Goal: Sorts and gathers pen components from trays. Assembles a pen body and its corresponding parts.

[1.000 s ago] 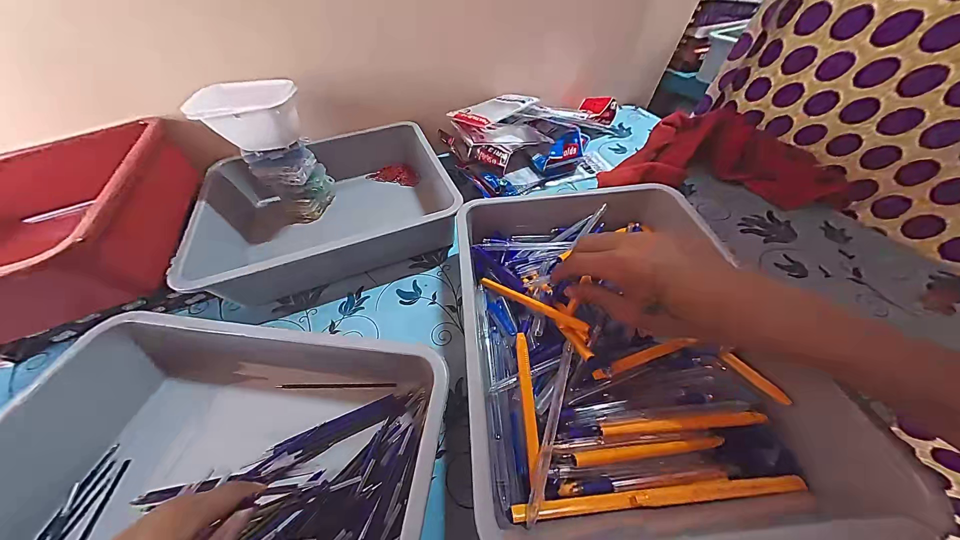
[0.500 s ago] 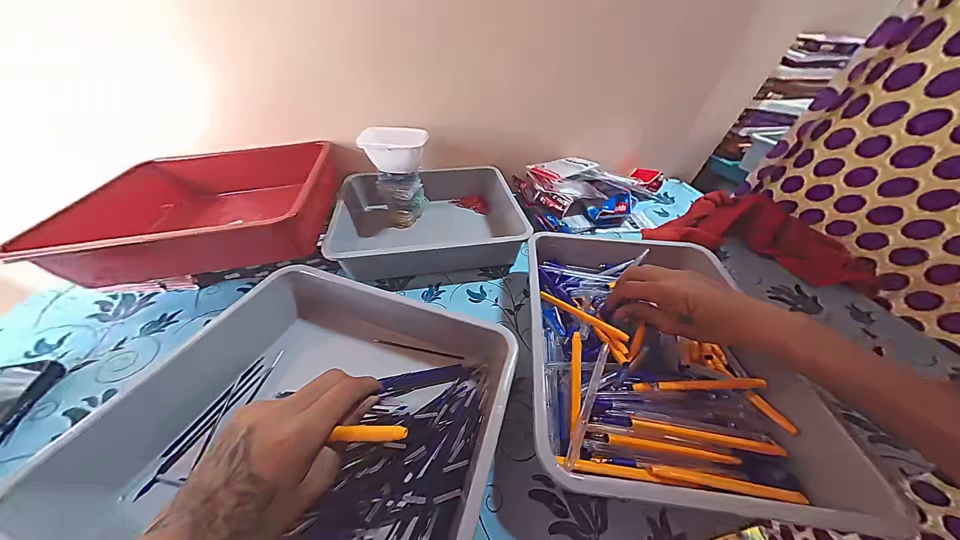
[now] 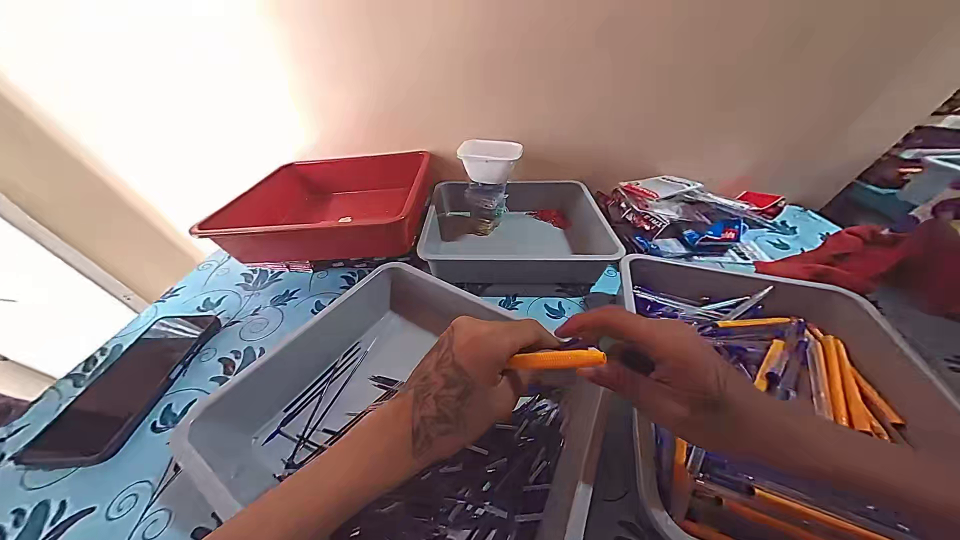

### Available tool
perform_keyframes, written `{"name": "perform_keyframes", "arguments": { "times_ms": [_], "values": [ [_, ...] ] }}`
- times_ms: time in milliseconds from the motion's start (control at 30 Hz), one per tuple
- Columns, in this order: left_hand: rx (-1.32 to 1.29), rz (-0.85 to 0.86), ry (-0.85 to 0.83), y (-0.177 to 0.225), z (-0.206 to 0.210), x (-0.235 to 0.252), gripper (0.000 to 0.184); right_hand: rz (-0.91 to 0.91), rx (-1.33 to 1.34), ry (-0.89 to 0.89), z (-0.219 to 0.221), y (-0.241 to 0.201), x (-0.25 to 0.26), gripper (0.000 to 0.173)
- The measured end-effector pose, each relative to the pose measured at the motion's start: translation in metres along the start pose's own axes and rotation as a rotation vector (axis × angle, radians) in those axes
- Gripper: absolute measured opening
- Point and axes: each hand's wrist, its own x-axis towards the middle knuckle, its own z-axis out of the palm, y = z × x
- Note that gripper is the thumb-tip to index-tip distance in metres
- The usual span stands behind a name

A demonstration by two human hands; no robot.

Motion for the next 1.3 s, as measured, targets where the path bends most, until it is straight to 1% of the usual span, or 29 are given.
{"name": "perform_keyframes", "arguments": {
  "times_ms": [133, 233, 300, 367, 400, 433, 500, 567, 600, 667, 700, 800, 967, 1133, 1200, 1300],
  "values": [
    [-0.189, -0.135, -0.003, 0.002, 0.000, -0.002, 0.025, -0.009, 0.173, 0.142, 0.015, 0.000, 0.002, 0.019],
    [-0.357, -0.191, -0.037, 0.004, 0.000, -0.003, 0.024, 0.089, 0.356, 0.178, 0.019, -0.007, -0.002, 0.014],
    [-0.467, -0.215, -0.086, 0.005, -0.001, -0.001, 0.023, 0.168, 0.448, 0.213, 0.017, -0.015, -0.002, 0.015],
    [-0.548, -0.261, -0.126, 0.009, -0.004, 0.000, 0.025, 0.177, 0.463, 0.286, 0.010, -0.022, 0.001, 0.014],
    [-0.564, -0.285, -0.139, 0.013, -0.007, -0.001, 0.030, 0.157, 0.448, 0.317, 0.003, -0.025, 0.004, 0.012],
    [-0.556, -0.300, -0.136, 0.018, -0.012, -0.002, 0.035, 0.132, 0.421, 0.347, -0.004, -0.028, 0.006, 0.011],
    [-0.432, -0.302, -0.038, 0.037, -0.020, -0.012, 0.038, 0.094, 0.358, 0.388, -0.020, -0.036, 0.006, 0.009],
    [-0.152, -0.252, 0.054, 0.060, -0.023, -0.028, 0.041, 0.084, 0.348, 0.441, -0.027, -0.045, 0.002, 0.009],
    [-0.015, -0.248, 0.069, 0.071, -0.022, -0.037, 0.042, 0.076, 0.353, 0.465, -0.028, -0.048, -0.002, 0.009],
    [0.166, -0.272, 0.089, 0.086, -0.012, -0.052, 0.037, 0.043, 0.375, 0.501, -0.028, -0.052, -0.005, 0.010],
    [0.191, -0.285, 0.090, 0.090, -0.005, -0.059, 0.033, 0.033, 0.379, 0.512, -0.027, -0.054, -0.006, 0.010],
    [0.152, -0.320, 0.093, 0.093, 0.009, -0.071, 0.030, 0.018, 0.403, 0.531, -0.027, -0.059, -0.007, 0.009],
    [0.087, -0.330, 0.149, 0.088, 0.011, -0.078, 0.037, 0.000, 0.417, 0.518, -0.031, -0.060, -0.011, 0.012],
    [0.039, -0.315, 0.141, 0.086, 0.010, -0.078, 0.037, 0.035, 0.377, 0.400, -0.020, -0.059, -0.017, 0.012],
    [0.029, -0.317, 0.143, 0.085, 0.010, -0.079, 0.038, 0.041, 0.382, 0.403, -0.019, -0.058, -0.017, 0.012],
    [0.019, -0.324, 0.143, 0.084, 0.008, -0.080, 0.038, 0.031, 0.402, 0.448, -0.032, -0.057, -0.016, 0.013]
  ]
}}
